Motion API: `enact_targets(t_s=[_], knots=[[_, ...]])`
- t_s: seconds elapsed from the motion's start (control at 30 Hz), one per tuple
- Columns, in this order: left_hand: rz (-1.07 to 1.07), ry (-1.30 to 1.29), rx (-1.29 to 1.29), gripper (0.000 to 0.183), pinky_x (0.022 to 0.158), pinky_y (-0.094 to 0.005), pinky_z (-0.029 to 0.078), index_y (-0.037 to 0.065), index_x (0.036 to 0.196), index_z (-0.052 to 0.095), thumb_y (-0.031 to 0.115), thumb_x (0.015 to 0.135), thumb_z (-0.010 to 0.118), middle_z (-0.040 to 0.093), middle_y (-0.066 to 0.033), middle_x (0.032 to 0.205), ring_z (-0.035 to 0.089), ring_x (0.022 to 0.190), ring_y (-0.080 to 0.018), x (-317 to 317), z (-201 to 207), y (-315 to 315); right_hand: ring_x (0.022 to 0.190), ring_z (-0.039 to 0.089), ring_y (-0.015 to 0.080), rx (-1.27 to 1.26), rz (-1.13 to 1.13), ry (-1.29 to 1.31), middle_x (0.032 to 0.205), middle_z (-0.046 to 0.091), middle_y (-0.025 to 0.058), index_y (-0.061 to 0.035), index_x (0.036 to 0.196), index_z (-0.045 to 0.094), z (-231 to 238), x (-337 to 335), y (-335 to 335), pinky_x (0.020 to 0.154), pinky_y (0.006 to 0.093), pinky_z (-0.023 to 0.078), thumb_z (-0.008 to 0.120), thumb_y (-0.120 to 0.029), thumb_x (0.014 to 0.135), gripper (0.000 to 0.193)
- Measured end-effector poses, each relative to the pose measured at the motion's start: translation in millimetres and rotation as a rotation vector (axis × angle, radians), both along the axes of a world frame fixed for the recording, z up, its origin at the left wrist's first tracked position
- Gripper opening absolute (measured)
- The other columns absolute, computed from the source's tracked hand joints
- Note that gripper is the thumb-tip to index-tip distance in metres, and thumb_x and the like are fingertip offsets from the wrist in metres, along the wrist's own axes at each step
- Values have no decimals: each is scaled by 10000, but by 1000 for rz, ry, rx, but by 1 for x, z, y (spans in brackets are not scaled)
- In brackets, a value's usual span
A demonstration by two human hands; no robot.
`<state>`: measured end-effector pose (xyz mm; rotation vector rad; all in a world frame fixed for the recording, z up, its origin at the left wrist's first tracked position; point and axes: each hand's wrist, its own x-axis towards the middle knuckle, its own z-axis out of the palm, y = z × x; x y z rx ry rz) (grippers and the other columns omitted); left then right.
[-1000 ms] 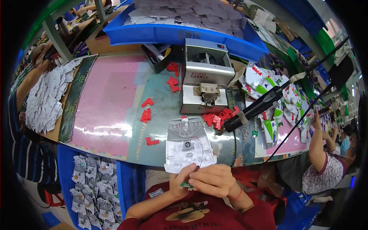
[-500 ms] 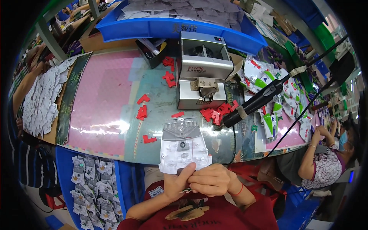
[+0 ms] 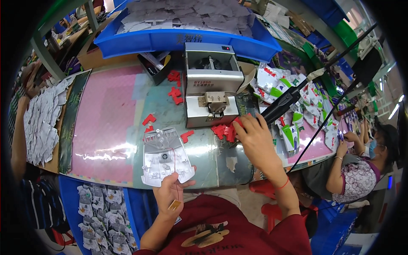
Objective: The person assembles components by retrieving base parts from a bin, fitting plastic pieces and cover panels onto them by hand, and driving screws using an electric screwdriver.
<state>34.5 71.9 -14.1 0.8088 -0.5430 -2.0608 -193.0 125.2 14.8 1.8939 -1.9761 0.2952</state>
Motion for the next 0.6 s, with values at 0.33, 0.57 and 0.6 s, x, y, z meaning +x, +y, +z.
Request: enact_targets(t_s=[0.33, 0.57, 0.6], knots=[[-35, 6, 13, 467, 548, -327, 558, -22, 1220, 337, 51, 770, 441, 547, -168, 1063, 597, 875, -328, -1, -5, -2, 758, 544, 212, 270, -42, 6, 738, 569, 68, -25, 1079, 534, -24, 29, -2, 886, 443, 335, 552, -125, 750, 344], [-47, -8, 45, 462, 557, -320, 557, -17, 1218, 344, 54, 772, 444, 549, -162, 1063, 599, 872, -324, 2, -9, -4, 652, 540, 244, 69, 0, -451, 711, 547, 93, -51, 1088, 528, -16, 31, 13, 612, 341, 432, 591, -55, 747, 347], [-49, -8, 44, 462, 557, -320, 557, -17, 1218, 344, 54, 772, 444, 549, -162, 1063, 599, 872, -324, 2, -10, -4, 637, 540, 248, 52, -31, -518, 706, 543, 96, -54, 1071, 537, -16, 31, 16, 559, 338, 429, 597, -52, 745, 331]])
